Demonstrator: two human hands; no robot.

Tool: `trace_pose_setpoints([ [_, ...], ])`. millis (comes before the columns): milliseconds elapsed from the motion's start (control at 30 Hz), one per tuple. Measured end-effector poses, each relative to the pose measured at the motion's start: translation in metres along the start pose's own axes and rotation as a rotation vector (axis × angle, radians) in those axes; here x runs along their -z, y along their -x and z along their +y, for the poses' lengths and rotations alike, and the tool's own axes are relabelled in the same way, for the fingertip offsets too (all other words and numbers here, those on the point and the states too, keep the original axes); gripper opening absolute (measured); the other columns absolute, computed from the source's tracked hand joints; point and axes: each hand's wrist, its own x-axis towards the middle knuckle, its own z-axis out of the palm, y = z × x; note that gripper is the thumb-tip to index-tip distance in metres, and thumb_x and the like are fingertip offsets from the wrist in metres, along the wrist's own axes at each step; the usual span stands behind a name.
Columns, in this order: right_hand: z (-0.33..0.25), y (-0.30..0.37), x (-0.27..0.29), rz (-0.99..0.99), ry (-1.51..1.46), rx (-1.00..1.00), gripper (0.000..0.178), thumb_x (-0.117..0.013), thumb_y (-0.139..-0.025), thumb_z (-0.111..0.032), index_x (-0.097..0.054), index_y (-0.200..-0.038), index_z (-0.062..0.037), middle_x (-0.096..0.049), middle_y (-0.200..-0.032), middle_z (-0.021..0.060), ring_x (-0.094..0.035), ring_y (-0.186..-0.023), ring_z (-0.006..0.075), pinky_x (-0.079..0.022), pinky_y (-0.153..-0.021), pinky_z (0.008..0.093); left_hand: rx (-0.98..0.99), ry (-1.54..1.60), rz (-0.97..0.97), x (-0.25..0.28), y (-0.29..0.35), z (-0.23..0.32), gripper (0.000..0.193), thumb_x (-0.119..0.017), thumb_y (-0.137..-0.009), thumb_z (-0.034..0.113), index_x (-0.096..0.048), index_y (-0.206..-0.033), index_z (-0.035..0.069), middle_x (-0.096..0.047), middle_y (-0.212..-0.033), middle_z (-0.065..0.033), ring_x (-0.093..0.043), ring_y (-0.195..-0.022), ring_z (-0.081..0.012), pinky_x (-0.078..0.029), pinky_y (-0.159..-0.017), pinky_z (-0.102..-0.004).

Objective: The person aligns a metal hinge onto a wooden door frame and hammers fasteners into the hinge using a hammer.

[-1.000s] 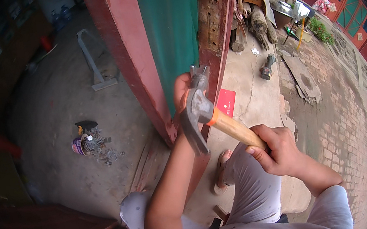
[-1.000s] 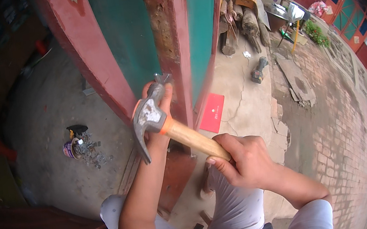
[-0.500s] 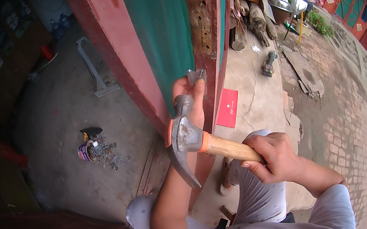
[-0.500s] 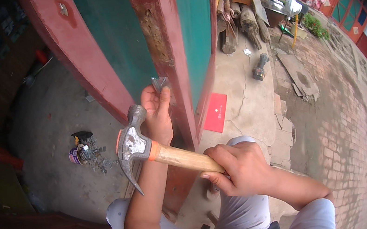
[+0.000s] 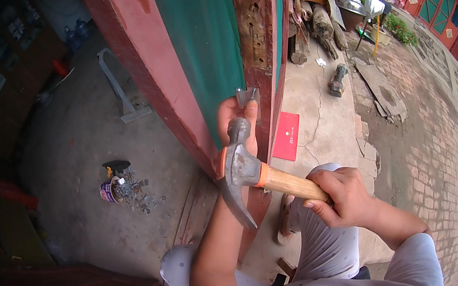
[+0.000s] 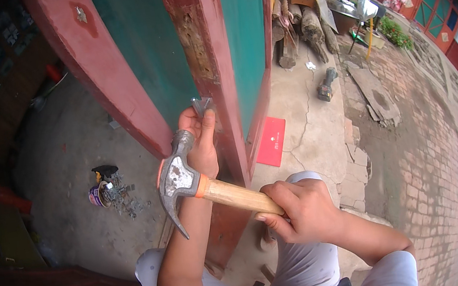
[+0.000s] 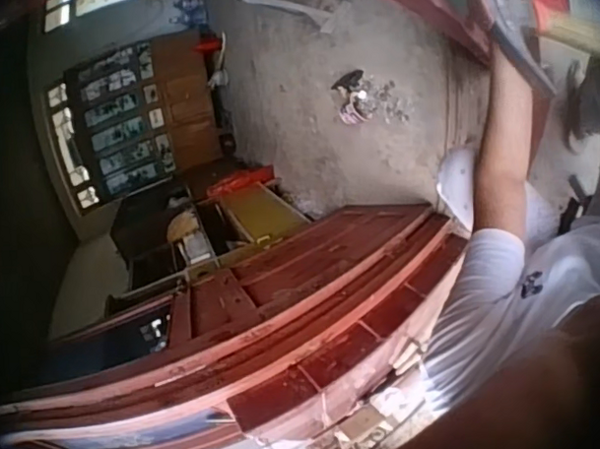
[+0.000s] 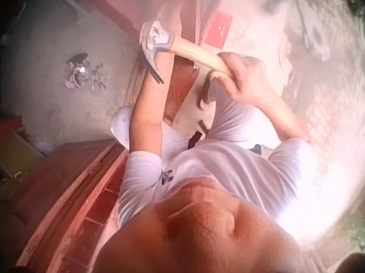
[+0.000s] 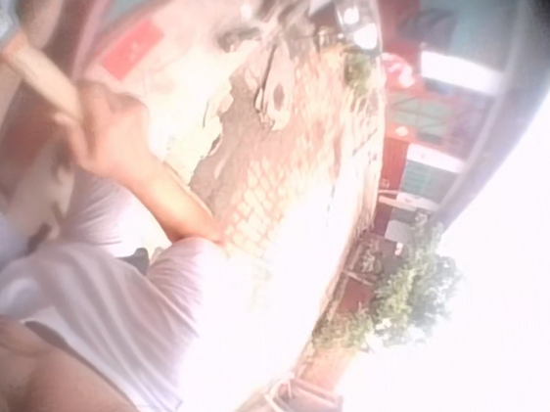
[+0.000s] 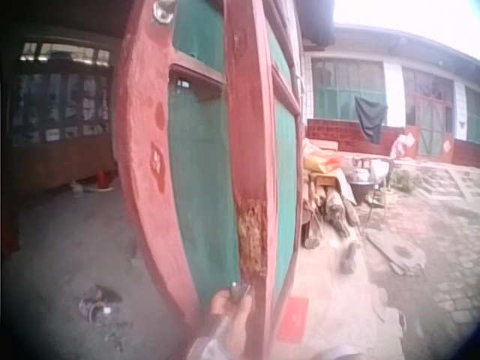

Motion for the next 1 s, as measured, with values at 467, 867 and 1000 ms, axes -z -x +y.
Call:
trace_pose_setpoints([
  [467, 0.001, 0.004, -0.005, 0.027, -0.068, 0.032, 0.029, -0.067, -0.082, -0.023, -0.058, -0.095, 0.0011, -0.053, -0.056, 0.0105, -0.055, -0.046, 0.0281, -0.042, -0.046, 0.0353, 0.005, -0.010, 0.034, -0.003, 0.000, -0.004, 0.030, -0.070, -0.082, 0.008, -0.056, -0.108, 0.003, -0.059, -0.091, 0.0007, -0.053, -0.082, -0.0071, -0.044, -0.073, -0.0223],
  [867, 0.023, 0.028, -0.012, 0.031, -0.155, -0.063, 0.021, -0.060, -0.085, -0.018, -0.054, -0.096, -0.0009, -0.050, -0.053, 0.0081, -0.053, -0.045, 0.0283, -0.042, -0.047, 0.0347, 0.014, 0.050, -0.028, 0.008, -0.004, -0.014, 0.023, -0.066, -0.089, 0.014, -0.055, -0.106, 0.003, -0.061, -0.094, -0.0006, -0.055, -0.083, -0.0068, -0.045, -0.074, -0.0225],
  [1000, 0.035, 0.049, -0.014, 0.002, -0.087, -0.306, 0.020, -0.059, -0.087, -0.019, -0.053, -0.093, -0.0009, -0.051, -0.054, 0.0080, -0.053, -0.046, 0.0272, -0.041, -0.047, 0.0351, -0.019, -0.027, -0.037, 0.010, -0.006, -0.015, 0.023, -0.064, -0.089, 0.010, -0.054, -0.108, 0.002, -0.062, -0.100, -0.0021, -0.057, -0.087, -0.0075, -0.046, -0.078, -0.0228],
])
